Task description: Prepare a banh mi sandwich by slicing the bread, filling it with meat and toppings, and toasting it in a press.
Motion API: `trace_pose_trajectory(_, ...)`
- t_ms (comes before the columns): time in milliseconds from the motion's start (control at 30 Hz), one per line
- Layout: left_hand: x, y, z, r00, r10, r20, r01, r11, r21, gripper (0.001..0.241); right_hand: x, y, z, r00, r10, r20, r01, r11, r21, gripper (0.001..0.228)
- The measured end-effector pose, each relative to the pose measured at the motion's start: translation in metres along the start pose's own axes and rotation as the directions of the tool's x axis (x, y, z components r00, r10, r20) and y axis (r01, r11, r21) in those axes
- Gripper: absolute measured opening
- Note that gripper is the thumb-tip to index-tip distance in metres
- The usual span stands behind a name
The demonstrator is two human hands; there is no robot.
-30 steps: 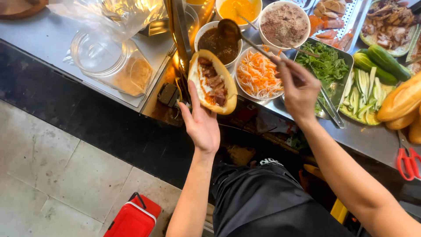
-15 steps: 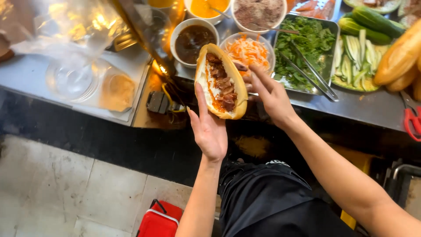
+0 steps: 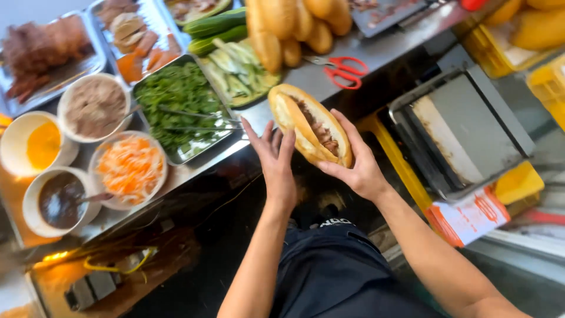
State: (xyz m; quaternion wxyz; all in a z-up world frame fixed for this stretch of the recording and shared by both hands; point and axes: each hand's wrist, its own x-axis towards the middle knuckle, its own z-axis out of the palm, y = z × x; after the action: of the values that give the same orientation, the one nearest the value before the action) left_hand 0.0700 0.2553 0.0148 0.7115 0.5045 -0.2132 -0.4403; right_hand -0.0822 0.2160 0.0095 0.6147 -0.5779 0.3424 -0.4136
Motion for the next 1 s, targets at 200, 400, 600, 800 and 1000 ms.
trace_pose_trajectory(200, 0.019, -0.123, 0.092, 0.944, -0.326, 0.047, 0.328, 0.923, -0.202, 0.074, -0.051, 0.01, -0.101, 0.979, 0.078, -0.19, -0.117, 0.973, -0.201, 0.094)
trace_pose_trajectory(400, -0.001, -0.184, 0.161, 0.877, -0.431, 0.213, 0.411, 0.902, 0.134, 0.078, -0.092, 0.034, -0.173, 0.856, 0.208, -0.473, -0.401, 0.845, -0.354, 0.075)
trace_pose_trajectory(600, 0.03, -0.223, 0.212, 0.561, -0.671, 0.484, 0.316, 0.715, 0.624, 0.08, -0.154, 0.134, -0.192, 0.534, 0.437, -0.724, -0.452, 0.871, 0.193, 0.077)
trace_pose_trajectory(800, 0.175, -0.44, 0.166, 0.04, -0.761, 0.648, -0.994, 0.035, 0.104, 0.099, -0.215, 0.236, -0.151, 0.288, 0.651, -0.702, -0.337, 0.755, 0.562, 0.077)
trace_pose_trajectory(1000, 0.214, -0.489, 0.176, -0.141, -0.79, 0.596, -0.988, 0.07, -0.14, 0.043, -0.194, 0.297, -0.116, 0.163, 0.723, -0.671, -0.227, 0.689, 0.688, 0.069)
